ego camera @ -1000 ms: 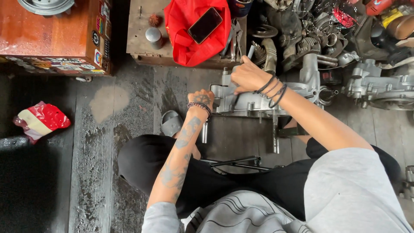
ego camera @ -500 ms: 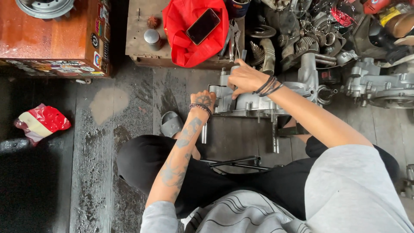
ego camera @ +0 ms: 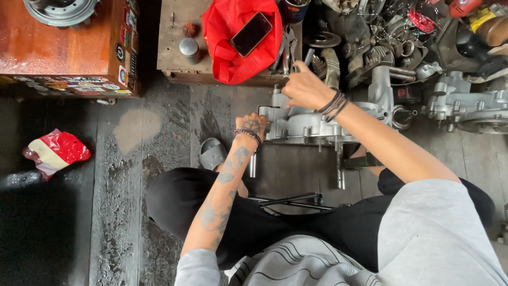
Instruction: The person sits on the floor and uses a metal file to smooth the surface of a silver engine casing. They rotate the casing to access different areas and continue filing the edges and surfaces.
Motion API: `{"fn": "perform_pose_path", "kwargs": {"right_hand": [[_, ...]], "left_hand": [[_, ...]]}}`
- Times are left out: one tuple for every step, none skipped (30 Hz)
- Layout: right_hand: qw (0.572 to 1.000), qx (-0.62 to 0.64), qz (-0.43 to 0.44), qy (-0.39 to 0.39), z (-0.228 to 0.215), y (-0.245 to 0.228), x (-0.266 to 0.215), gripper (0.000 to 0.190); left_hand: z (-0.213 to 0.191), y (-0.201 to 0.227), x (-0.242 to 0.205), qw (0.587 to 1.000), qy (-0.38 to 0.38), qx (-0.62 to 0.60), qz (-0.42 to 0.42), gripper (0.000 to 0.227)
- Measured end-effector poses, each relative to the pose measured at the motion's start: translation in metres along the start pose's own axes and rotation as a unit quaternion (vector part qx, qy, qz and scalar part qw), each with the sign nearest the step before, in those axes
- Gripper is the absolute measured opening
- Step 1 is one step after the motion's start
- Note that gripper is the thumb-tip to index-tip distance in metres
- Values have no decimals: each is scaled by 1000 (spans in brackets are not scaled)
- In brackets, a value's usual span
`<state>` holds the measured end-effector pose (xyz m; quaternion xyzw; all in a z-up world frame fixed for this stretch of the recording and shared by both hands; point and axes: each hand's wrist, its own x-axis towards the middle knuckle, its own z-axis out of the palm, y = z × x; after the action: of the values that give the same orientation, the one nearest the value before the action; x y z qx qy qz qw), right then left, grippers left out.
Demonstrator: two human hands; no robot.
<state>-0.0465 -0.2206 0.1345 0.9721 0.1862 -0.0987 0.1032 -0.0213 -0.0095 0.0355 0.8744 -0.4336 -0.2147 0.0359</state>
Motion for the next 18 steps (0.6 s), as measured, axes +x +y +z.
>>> {"fn": "perform_pose_path", "kwargs": {"right_hand": [[1000,0,0,-1,-13,1,-8,38],[997,65,31,-12,-26,2,-15,40],[990,129,60,-23,-40,3,-23,42],[989,130,60,-25,-40,2,-31,42],[985,139,62,-78,-40,1,-39,41],[978,148,64,-131,-41,0,-48,40],[978,149,68,-131,-39,1,-51,40],[981,140,72,-117,-38,2,-53,42],[983,131,75,-103,-37,2,-55,44],[983,131,77,-103,-35,2,-51,44],[989,94,67,-92,-34,1,-47,45],[993,56,57,-81,-33,0,-42,47],[993,57,61,-79,-25,-4,-40,47],[992,86,41,-83,-16,-8,-38,47],[989,113,20,-88,-8,-11,-36,47],[990,113,22,-87,-8,-4,-35,47],[998,35,45,-32,-8,3,-35,48],[997,-43,67,22,-8,11,-34,50]], "left_hand": [[-2,3,0,1000,0,0,1,19],[-3,5,0,1000,11,1,17,19],[-5,9,-1,999,22,1,33,20],[-2,13,2,999,21,0,33,20],[0,17,5,999,32,-9,43,20],[3,21,8,997,43,-17,54,24],[-3,26,4,997,43,-16,58,24],[-9,31,0,997,48,-26,56,28],[-14,35,-5,996,54,-37,52,32],[-14,39,-8,996,53,-37,54,32],[-15,41,-11,996,57,-50,45,34],[-16,43,-14,995,61,-63,37,36],[-14,43,-16,996,61,-59,39,36],[-11,43,-19,995,53,-81,34,39],[-9,45,-21,993,45,-104,29,42],[-8,43,-21,993,45,-102,32,42],[-7,42,-21,991,56,-116,28,42],[-6,41,-20,989,66,-130,24,43]]}}
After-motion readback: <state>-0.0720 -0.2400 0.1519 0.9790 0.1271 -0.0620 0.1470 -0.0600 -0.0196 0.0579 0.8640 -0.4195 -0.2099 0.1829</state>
